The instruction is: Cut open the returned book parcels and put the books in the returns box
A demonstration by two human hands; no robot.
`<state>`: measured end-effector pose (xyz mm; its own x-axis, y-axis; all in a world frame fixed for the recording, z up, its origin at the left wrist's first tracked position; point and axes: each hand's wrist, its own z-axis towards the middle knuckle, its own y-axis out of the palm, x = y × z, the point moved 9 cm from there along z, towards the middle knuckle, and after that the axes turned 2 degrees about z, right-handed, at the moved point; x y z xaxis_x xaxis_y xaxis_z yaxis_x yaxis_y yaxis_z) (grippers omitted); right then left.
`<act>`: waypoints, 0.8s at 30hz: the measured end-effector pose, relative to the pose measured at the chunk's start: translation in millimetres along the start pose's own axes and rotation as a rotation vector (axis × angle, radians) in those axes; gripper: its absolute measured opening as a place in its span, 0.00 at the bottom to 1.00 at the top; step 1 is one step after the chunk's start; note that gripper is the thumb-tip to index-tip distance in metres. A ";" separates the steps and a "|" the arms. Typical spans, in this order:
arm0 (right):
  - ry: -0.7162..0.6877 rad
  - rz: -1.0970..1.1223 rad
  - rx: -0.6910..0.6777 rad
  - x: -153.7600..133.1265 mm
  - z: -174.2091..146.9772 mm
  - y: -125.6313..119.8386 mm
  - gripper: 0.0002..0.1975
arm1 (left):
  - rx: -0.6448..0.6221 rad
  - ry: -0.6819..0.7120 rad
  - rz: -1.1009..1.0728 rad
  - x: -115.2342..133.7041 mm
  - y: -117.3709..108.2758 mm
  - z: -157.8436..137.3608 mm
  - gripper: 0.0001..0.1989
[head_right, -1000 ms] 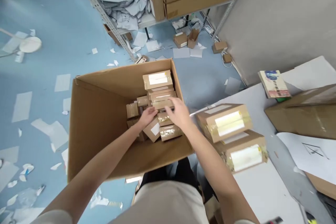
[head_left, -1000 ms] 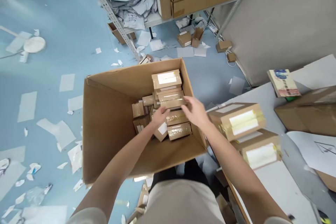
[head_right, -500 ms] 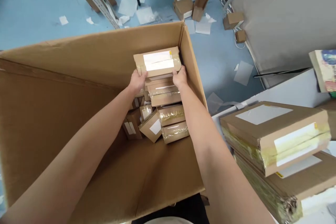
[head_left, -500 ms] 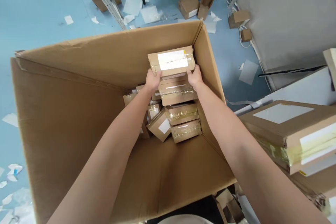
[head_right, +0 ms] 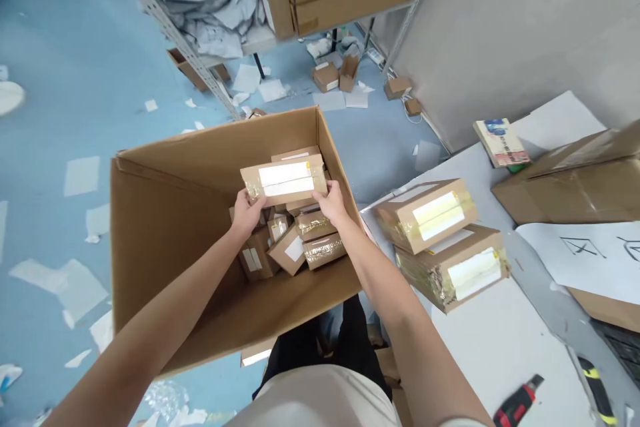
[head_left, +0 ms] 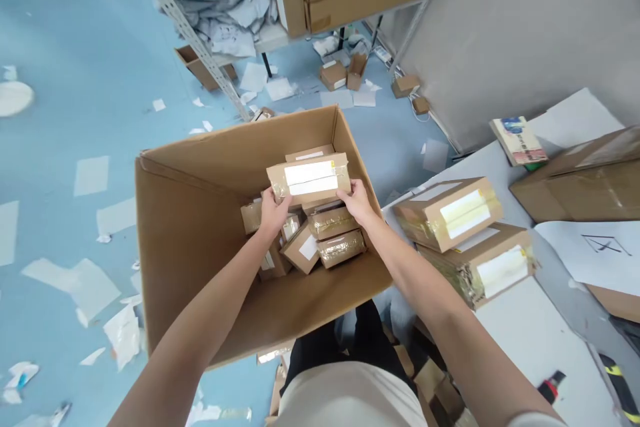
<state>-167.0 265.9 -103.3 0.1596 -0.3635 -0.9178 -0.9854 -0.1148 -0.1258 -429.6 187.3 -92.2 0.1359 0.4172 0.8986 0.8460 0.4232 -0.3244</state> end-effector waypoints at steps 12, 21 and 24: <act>-0.324 0.056 -0.110 -112.0 -170.3 -68.2 0.24 | 0.082 0.164 -0.015 113.3 -71.8 -187.3 0.22; -0.639 -0.075 -0.056 -197.3 -279.3 -205.1 0.22 | 0.129 0.392 -0.052 193.1 -51.6 -316.5 0.14; -0.688 -0.119 0.115 -204.5 -307.6 -276.6 0.18 | -0.065 0.405 -0.118 216.2 -0.7 -349.9 0.16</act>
<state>91.3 87.6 235.0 0.2302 0.3168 -0.9201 -0.9696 -0.0058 -0.2446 -220.4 -4.3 205.7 0.2170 0.0139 0.9761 0.8968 0.3921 -0.2050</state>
